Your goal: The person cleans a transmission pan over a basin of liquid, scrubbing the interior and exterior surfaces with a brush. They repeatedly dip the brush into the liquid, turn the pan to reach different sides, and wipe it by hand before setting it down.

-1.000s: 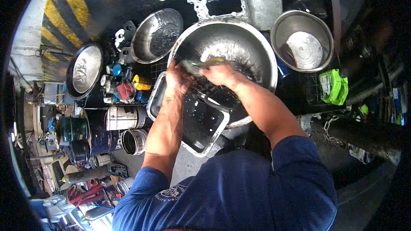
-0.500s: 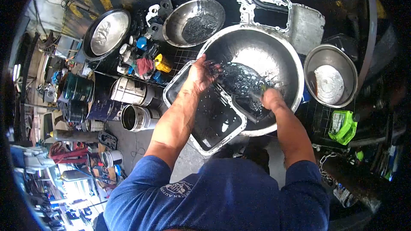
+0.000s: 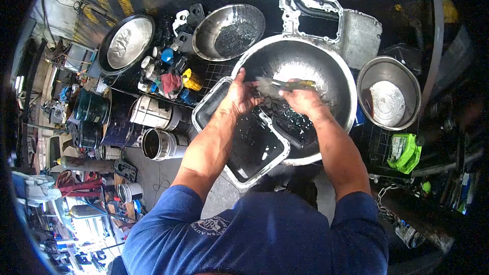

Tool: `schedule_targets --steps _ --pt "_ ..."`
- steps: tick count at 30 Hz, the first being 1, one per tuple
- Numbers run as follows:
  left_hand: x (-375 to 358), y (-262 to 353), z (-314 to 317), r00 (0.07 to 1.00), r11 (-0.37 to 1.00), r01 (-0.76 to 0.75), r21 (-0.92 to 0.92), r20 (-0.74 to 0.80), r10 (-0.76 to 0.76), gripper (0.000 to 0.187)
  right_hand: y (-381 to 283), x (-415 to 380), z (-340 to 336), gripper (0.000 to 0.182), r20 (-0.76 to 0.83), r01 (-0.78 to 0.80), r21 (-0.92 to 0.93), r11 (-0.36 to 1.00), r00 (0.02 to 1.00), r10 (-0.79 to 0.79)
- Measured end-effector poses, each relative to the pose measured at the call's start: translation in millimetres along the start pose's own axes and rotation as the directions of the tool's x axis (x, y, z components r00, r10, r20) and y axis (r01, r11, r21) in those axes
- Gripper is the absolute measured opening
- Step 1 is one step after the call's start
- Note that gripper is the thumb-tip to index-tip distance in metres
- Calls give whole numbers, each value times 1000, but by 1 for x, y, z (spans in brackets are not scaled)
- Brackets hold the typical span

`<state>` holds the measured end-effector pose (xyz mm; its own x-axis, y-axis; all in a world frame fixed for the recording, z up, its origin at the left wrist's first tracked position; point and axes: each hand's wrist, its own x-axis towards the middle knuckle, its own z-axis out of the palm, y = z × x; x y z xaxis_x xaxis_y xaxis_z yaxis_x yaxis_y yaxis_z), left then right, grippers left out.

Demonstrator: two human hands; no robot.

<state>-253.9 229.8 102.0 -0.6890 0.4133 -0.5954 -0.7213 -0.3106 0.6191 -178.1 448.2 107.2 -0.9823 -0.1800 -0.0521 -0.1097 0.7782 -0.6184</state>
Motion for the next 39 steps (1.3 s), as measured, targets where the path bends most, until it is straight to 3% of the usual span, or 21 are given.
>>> schedule_targets --steps 1,3,5,7,9,11,12,15,17,18,21,22,23,25,26,29,30,31,34,35,39 --pt "-1 -4 5 996 999 -6 -32 85 9 89 -2 3 6 38 -15 60 47 997 998 -60" --pt "-9 -1 18 995 1000 -4 -16 -95 3 87 -7 -1 13 39 84 -44 31 999 996 41" --pt "-18 6 11 991 998 13 56 -137 -5 83 26 -9 25 38 47 -61 -1 998 997 61" --pt "-19 10 -2 998 1000 -13 10 -66 14 78 52 -20 32 39 101 -245 -132 960 961 259" --pt "-13 7 -14 995 995 -98 2 -3 98 32 91 -34 68 39 116 -420 -216 882 886 450" --pt "-9 2 -13 985 986 -155 61 -65 159 19 93 -49 71 42 232 -450 -371 812 802 550" --pt "-7 -1 -13 980 981 -183 59 -73 187 22 92 -56 72 52 224 -371 -407 835 846 485" --pt "0 -13 -15 968 968 -226 109 -86 236 28 92 -34 65 49 206 -334 -320 887 889 409" --pt "12 -21 -16 971 955 -213 208 -67 231 32 44 -21 21 50 155 -355 -101 929 917 367" --pt "11 -22 -6 958 938 -215 270 -126 256 34 30 -11 14 48 48 -247 18 969 968 246" --pt "-8 -22 25 938 878 -335 341 37 344 31 -14 0 -6 42 -242 69 231 970 970 -12" --pt "-12 -20 28 936 866 -342 365 57 346 29 -14 3 -6 41 49 -168 255 952 986 161" --pt "-8 -20 21 946 863 -314 396 59 318 30 3 8 15 43 -90 -44 280 959 993 72" --pt "0 -22 5 961 854 -265 447 51 271 34 15 8 15 46 155 -264 47 963 955 254" --pt "-2 -30 5 957 896 -250 366 -50 287 34 28 5 34 48 -177 11 194 981 984 24" --pt "-15 -39 28 944 924 -280 260 -98 314 28 8 7 23 49 -85 -68 245 967 992 91" --pt "-18 -38 38 930 927 -345 148 -82 359 28 -10 -1 8 51 54 -233 300 925 972 228" --pt "-7 -34 25 931 923 -364 127 60 360 28 -3 -3 11 51 101 -254 201 946 966 238" --pt "1 -23 3 921 930 -367 -7 -146 362 33 19 -16 7 62 244 -291 -114 950 919 310" --pt "-1 -16 -1 926 932 -361 -37 -131 353 27 32 -26 16 60 201 -239 -166 957 942 270" --pt "-1 -10 -15 975 964 -222 -143 -38 219 11 88 -54 75 53 188 -354 -308 883 887 421"
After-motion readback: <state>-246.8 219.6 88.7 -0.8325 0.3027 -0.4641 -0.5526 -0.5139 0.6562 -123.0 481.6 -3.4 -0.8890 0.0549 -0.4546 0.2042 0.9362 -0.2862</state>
